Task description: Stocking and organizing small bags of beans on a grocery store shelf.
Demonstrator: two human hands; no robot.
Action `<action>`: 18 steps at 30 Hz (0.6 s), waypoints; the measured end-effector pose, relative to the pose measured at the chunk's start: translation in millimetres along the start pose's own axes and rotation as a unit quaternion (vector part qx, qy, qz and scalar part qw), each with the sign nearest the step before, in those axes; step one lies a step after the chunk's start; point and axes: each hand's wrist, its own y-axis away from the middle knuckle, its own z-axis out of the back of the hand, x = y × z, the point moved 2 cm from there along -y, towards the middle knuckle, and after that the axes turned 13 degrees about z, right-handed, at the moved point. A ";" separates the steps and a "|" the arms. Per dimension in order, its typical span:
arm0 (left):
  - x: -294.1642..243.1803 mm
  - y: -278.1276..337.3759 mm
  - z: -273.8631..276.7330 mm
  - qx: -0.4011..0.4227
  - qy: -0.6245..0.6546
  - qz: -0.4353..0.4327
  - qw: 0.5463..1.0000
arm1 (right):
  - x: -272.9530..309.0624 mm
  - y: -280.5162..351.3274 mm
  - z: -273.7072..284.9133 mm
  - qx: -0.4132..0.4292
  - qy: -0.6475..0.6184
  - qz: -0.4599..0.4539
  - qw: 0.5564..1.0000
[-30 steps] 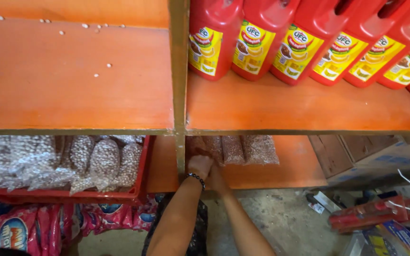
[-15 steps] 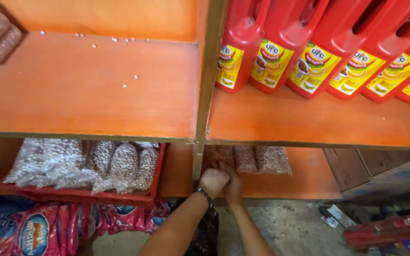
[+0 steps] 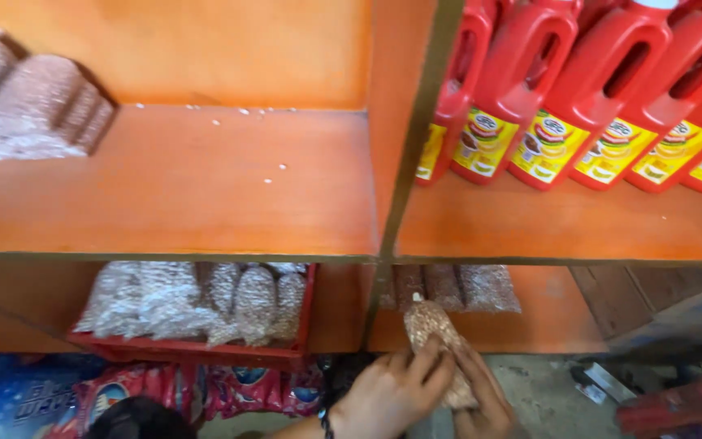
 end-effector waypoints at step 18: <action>115.9 46.2 191.7 -0.111 -0.024 0.118 0.987 | 212.3 -123.7 -129.5 0.011 -0.070 0.271 0.960</action>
